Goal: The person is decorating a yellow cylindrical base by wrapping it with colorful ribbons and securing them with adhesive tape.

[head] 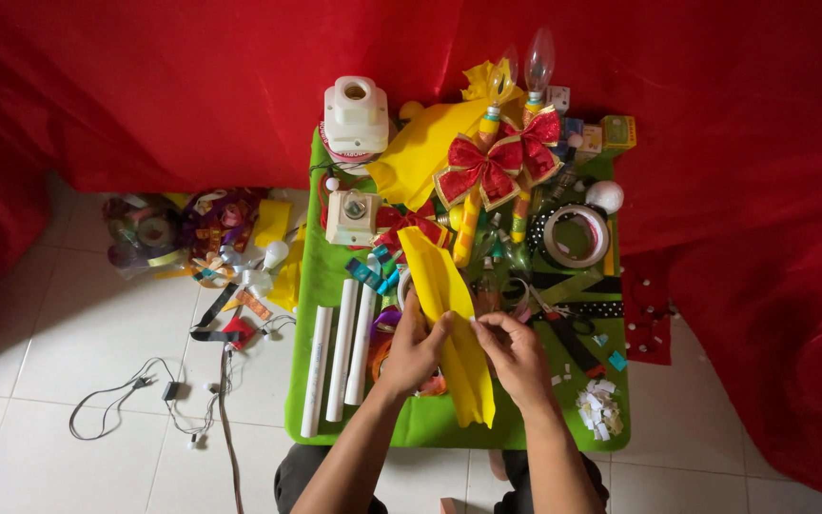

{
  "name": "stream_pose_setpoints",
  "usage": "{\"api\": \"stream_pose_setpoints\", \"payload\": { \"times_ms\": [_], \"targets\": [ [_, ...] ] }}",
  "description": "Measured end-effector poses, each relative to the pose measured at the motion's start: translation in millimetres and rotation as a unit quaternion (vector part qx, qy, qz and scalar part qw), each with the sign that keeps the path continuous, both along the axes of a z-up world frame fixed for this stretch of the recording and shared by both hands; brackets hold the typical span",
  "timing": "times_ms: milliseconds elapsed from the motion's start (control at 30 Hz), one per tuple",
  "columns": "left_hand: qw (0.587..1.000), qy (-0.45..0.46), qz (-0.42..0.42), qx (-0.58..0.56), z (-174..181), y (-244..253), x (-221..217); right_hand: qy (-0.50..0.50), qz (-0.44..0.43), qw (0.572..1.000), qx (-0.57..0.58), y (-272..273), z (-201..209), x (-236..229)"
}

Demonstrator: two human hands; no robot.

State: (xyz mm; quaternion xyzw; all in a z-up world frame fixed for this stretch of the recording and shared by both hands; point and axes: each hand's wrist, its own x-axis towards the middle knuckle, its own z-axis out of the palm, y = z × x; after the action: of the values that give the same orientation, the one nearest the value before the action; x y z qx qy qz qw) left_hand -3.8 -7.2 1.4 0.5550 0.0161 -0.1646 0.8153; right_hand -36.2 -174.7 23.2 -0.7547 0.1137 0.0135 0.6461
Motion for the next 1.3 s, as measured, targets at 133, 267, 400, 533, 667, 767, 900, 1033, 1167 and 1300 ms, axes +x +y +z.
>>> {"api": "stream_pose_setpoints", "payload": {
  "times_ms": [133,267,400,533,667,767,900,1033,1167,1300],
  "targets": [
    [1.000,0.014,0.014,0.001,0.7,-5.3,0.9,-0.006,0.009,1.000,0.014,0.1,-2.2,-0.2],
    [1.000,0.005,0.022,0.020,20.7,-5.8,0.8,-0.001,0.011,1.000,0.028,1.0,-2.6,-1.1],
    [0.999,0.031,0.032,0.020,13.4,-5.4,1.5,0.015,-0.001,0.999,0.041,2.1,-1.8,-3.1],
    [0.998,0.051,0.030,0.008,14.9,-4.4,1.9,0.016,-0.003,1.000,0.026,4.0,-0.8,-2.9],
    [0.995,0.085,0.026,-0.034,2.9,-6.8,0.9,0.010,0.010,0.998,-0.061,0.3,-17.1,-3.8],
    [0.993,0.100,0.026,-0.054,-5.1,-6.4,-1.7,0.008,0.009,0.996,-0.092,3.7,-15.2,-3.5],
    [0.991,0.106,0.026,-0.077,-12.1,-5.8,-2.3,-0.026,0.008,0.994,-0.105,6.2,-4.4,-1.9],
    [0.990,0.112,0.020,-0.085,-21.5,-6.3,-3.3,-0.078,-0.012,0.986,-0.150,2.0,-21.7,-1.0],
    [0.991,0.107,0.032,-0.071,-22.7,-6.6,-4.9,-0.183,-0.017,0.963,-0.196,11.6,3.0,4.1],
    [0.993,0.106,0.028,-0.047,-18.3,-3.8,-6.6,-0.208,-0.011,0.960,-0.188,13.8,7.6,5.0]
  ]
}}
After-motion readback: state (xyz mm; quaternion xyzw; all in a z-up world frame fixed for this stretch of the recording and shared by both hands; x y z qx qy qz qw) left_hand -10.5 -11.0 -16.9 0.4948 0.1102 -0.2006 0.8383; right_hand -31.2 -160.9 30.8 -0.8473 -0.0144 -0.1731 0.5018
